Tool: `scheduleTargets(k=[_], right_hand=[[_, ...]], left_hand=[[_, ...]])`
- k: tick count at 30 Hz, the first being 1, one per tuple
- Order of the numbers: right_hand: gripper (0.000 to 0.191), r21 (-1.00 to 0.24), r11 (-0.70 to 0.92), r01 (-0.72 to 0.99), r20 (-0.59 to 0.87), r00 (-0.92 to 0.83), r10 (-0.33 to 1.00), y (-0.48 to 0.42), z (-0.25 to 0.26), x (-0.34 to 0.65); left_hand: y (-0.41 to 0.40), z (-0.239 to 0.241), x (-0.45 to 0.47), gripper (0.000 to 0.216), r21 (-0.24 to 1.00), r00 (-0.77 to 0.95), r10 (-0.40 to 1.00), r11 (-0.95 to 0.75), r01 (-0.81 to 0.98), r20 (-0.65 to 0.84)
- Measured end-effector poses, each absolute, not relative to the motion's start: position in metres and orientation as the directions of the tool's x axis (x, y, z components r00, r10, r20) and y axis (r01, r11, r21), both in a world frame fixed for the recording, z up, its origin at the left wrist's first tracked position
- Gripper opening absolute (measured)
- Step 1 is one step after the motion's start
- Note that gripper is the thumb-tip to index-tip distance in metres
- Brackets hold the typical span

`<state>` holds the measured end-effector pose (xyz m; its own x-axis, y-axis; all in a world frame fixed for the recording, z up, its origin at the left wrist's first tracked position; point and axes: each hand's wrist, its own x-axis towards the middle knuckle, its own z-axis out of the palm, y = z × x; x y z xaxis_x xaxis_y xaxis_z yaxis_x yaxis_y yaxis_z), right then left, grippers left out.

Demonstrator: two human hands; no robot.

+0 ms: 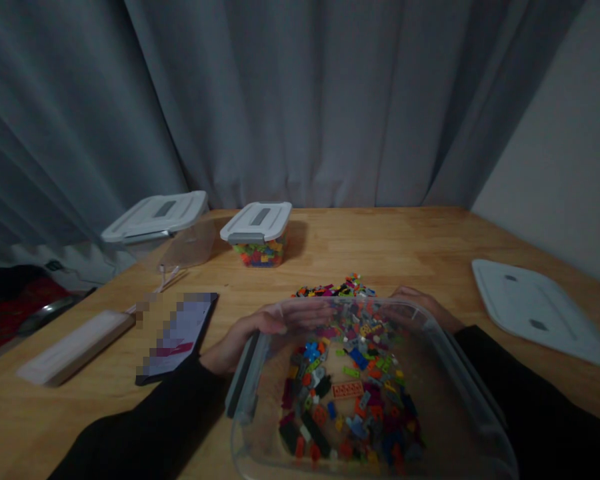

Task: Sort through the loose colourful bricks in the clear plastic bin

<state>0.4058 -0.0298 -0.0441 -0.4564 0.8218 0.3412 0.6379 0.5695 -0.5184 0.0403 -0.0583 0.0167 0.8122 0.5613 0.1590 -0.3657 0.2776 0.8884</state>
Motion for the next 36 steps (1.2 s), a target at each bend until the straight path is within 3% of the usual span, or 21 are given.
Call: scheduleTargets(k=[8,16,36], right_hand=[[0.021,-0.546,0.549,0.633,0.3,-0.464,0.834,-0.021,-0.039,0.422],[0.023,-0.481,0.584,0.654,0.298,-0.505,0.81,-0.021,-0.048,0.421],[0.027,-0.501,0.519,0.693,0.21,-0.484,0.849,-0.03,-0.032,0.413]], left_hand=[[-0.064,0.021,0.043,0.067,0.886,0.781,0.612,0.285,-0.365,0.125],[-0.065,0.022,0.045,0.066,0.885,0.751,0.653,0.29,-0.365,0.096],[-0.056,-0.002,0.035,0.075,0.84,0.765,0.632,0.343,-0.422,0.126]])
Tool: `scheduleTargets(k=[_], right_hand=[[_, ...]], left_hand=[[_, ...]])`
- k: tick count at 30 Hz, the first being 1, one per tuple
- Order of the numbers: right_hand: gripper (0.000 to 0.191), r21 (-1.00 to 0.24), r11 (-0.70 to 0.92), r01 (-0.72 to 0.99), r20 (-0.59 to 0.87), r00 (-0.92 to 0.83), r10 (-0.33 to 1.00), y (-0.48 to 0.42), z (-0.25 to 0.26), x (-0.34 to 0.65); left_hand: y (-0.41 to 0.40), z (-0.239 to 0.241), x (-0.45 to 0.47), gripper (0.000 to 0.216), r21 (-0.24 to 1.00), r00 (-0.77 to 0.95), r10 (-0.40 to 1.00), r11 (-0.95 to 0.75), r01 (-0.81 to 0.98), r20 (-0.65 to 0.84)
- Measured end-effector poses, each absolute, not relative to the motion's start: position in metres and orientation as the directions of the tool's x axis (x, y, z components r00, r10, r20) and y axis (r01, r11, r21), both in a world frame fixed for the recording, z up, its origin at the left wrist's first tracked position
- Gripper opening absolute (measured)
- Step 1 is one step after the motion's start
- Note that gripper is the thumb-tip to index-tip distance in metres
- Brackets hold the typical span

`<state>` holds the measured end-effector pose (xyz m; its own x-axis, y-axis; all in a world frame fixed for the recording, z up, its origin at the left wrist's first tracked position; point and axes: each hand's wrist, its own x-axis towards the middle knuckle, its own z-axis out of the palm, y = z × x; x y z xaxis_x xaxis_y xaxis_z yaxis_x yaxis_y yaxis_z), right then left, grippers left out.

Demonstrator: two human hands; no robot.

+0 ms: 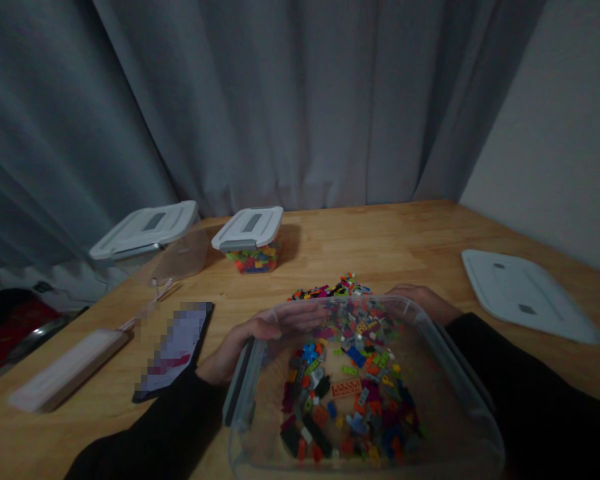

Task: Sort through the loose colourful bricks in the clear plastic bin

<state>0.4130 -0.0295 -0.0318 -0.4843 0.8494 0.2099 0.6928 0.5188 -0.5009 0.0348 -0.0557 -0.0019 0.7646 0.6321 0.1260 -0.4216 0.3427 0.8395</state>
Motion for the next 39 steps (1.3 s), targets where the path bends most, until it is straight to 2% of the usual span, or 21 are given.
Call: scheduleTargets(k=[7,20,30,39], right_hand=[[0.028,-0.531,0.476,0.701,0.194,-0.447,0.873,-0.03,-0.028,0.41],[0.024,-0.559,0.509,0.655,0.245,-0.455,0.856,-0.027,-0.03,0.414],[0.02,-0.486,0.547,0.681,0.258,-0.486,0.835,-0.034,-0.033,0.404],[0.021,-0.497,0.521,0.693,0.243,-0.466,0.851,-0.035,-0.032,0.4]], left_hand=[[-0.054,0.005,0.035,0.074,0.876,0.775,0.617,0.291,-0.384,0.135],[-0.057,0.001,0.035,0.075,0.839,0.771,0.626,0.352,-0.416,0.12],[-0.056,0.001,0.035,0.075,0.842,0.778,0.616,0.348,-0.412,0.126],[-0.056,0.001,0.033,0.074,0.863,0.768,0.629,0.313,-0.396,0.124]])
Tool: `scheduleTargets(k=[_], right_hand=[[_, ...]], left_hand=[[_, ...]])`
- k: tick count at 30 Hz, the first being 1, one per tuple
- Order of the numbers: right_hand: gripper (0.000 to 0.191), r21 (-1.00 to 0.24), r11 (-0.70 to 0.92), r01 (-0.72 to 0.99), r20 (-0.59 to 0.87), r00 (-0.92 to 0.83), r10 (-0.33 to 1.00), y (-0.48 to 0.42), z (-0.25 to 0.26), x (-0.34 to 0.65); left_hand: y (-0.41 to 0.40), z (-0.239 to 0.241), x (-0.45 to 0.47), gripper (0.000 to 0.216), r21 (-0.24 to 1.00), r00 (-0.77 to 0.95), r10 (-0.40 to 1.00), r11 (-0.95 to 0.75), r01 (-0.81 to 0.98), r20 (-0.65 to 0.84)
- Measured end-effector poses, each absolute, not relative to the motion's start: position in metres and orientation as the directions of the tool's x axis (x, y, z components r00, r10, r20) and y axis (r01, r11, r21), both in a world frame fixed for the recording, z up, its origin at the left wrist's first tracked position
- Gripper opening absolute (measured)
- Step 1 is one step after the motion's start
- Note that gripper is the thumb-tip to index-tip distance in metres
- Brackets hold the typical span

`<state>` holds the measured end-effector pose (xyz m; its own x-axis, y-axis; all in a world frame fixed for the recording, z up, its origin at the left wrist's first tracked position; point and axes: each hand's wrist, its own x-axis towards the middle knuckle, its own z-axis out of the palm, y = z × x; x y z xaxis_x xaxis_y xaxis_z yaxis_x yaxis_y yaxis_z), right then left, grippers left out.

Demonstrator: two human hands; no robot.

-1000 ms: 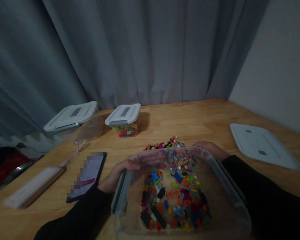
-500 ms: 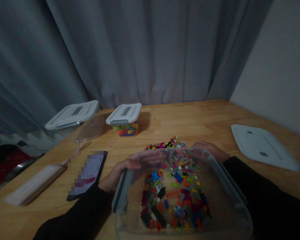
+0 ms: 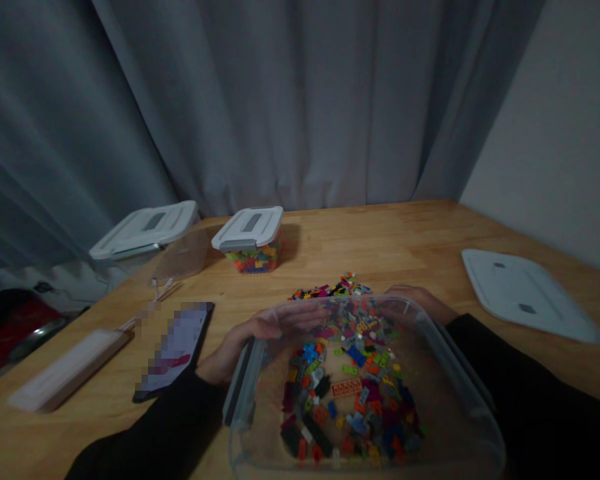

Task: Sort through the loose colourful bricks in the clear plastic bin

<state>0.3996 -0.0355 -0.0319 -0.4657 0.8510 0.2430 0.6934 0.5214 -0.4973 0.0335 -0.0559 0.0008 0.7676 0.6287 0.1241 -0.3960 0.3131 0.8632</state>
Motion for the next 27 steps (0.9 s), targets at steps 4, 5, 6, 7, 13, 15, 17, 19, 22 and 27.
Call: scheduleTargets(k=[4,5,6,7,13,15,17,19,22,27], right_hand=[[0.021,-0.506,0.511,0.694,0.243,-0.454,0.857,-0.033,-0.034,0.403],[0.022,-0.517,0.511,0.686,0.246,-0.453,0.857,-0.032,-0.034,0.404],[0.022,-0.531,0.515,0.673,0.252,-0.455,0.854,-0.031,-0.034,0.406],[0.022,-0.549,0.52,0.654,0.261,-0.457,0.85,-0.03,-0.032,0.407],[0.024,-0.741,0.389,0.547,0.241,-0.325,0.915,-0.034,-0.021,0.408],[0.029,-0.82,0.295,0.491,0.19,-0.253,0.949,-0.038,-0.018,0.405],[0.035,-0.877,0.227,0.424,0.163,-0.182,0.97,-0.04,-0.016,0.403],[0.036,-0.908,0.205,0.365,0.169,-0.128,0.977,-0.042,-0.013,0.401],[0.034,-0.928,0.227,0.294,0.205,-0.103,0.973,-0.043,-0.008,0.402],[0.036,-0.98,0.154,0.126,0.147,-0.059,0.987,-0.043,-0.004,0.406]], left_hand=[[-0.055,0.0,0.034,0.076,0.858,0.771,0.626,0.328,-0.395,0.116],[-0.055,0.0,0.034,0.076,0.856,0.774,0.623,0.333,-0.397,0.116],[-0.055,0.0,0.034,0.076,0.855,0.775,0.621,0.335,-0.397,0.117],[-0.055,0.0,0.035,0.076,0.856,0.775,0.622,0.333,-0.396,0.116],[-0.055,0.001,0.034,0.076,0.866,0.758,0.644,0.315,-0.388,0.105],[-0.056,0.001,0.034,0.075,0.872,0.758,0.642,0.302,-0.386,0.113],[-0.056,0.002,0.034,0.074,0.871,0.761,0.638,0.302,-0.388,0.118],[-0.056,0.003,0.034,0.074,0.865,0.766,0.632,0.315,-0.391,0.117],[-0.056,0.003,0.034,0.074,0.864,0.772,0.624,0.317,-0.391,0.121],[-0.056,0.001,0.035,0.074,0.849,0.771,0.624,0.335,-0.409,0.125]])
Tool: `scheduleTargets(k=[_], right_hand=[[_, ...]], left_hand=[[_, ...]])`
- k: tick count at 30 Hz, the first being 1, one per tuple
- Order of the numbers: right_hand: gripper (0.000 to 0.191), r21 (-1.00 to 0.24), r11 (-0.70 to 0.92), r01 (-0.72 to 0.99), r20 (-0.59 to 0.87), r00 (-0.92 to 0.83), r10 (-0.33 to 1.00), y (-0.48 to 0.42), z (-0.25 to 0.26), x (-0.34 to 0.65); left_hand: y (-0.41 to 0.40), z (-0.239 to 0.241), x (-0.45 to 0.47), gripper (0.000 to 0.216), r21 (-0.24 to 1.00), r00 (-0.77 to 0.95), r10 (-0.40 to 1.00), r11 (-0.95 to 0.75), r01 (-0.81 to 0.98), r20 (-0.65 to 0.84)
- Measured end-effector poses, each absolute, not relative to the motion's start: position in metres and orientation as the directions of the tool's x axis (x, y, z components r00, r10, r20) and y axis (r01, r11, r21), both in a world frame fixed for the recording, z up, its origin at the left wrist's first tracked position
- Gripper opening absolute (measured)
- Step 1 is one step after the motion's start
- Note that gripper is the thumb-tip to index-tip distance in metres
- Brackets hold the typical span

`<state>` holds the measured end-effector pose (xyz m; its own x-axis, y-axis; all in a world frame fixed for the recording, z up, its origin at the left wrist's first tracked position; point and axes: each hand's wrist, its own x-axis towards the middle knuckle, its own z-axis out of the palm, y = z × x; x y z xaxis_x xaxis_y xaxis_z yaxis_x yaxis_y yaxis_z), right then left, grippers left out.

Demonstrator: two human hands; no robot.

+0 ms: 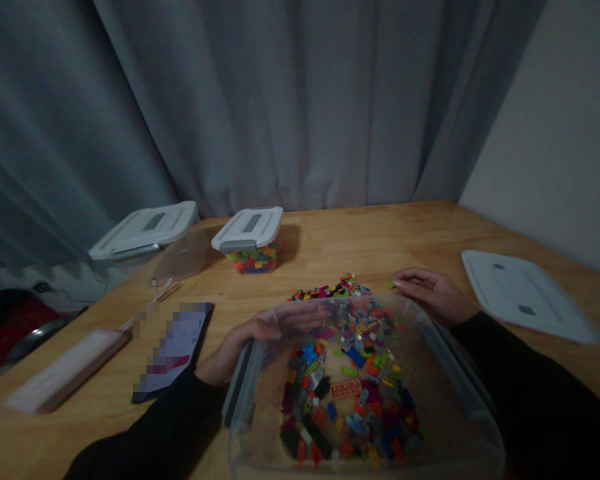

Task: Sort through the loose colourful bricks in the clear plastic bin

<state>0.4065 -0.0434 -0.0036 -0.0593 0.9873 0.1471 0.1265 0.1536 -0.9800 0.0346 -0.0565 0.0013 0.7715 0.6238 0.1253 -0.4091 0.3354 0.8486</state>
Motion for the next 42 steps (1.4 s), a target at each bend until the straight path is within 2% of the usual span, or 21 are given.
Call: scheduleTargets(k=[3,6,14,19,22,29,33,35,37,42], right_hand=[[0.038,-0.997,0.077,0.002,0.077,-0.051,0.996,-0.045,-0.005,0.407],[0.039,-0.996,0.073,-0.057,0.075,-0.034,0.997,-0.049,-0.004,0.404],[0.031,-0.984,0.176,-0.023,0.177,-0.189,0.966,-0.059,0.009,0.398],[0.028,-0.986,0.165,-0.033,0.167,-0.281,0.945,-0.06,0.008,0.4],[0.031,-0.99,0.138,-0.036,0.142,-0.275,0.951,-0.06,0.008,0.4],[0.04,-0.992,0.066,0.104,0.051,-0.139,0.989,-0.047,-0.003,0.407],[0.039,-0.924,0.143,0.355,0.126,-0.07,0.99,-0.037,-0.013,0.411],[0.036,-0.837,0.213,0.504,0.19,-0.098,0.977,-0.035,-0.015,0.412],[0.034,-0.758,0.25,0.602,0.184,-0.169,0.968,-0.035,-0.016,0.411],[0.032,-0.717,0.31,0.625,0.095,-0.353,0.931,-0.037,-0.012,0.41]], left_hand=[[-0.056,0.0,0.035,0.074,0.846,0.768,0.629,0.341,-0.41,0.119],[-0.056,0.0,0.035,0.074,0.842,0.768,0.629,0.345,-0.414,0.12],[-0.057,0.001,0.035,0.074,0.843,0.77,0.625,0.339,-0.418,0.13],[-0.057,0.003,0.035,0.074,0.857,0.77,0.626,0.325,-0.4,0.122],[-0.057,0.005,0.036,0.074,0.864,0.774,0.621,0.314,-0.394,0.128],[-0.057,0.002,0.035,0.074,0.846,0.777,0.617,0.342,-0.409,0.127],[-0.058,0.005,0.036,0.072,0.853,0.774,0.622,0.335,-0.4,0.118],[-0.058,0.008,0.037,0.07,0.862,0.783,0.61,0.325,-0.388,0.122],[-0.058,0.01,0.037,0.071,0.861,0.792,0.597,0.331,-0.385,0.125],[-0.059,0.012,0.038,0.073,0.855,0.787,0.605,0.337,-0.394,0.124]])
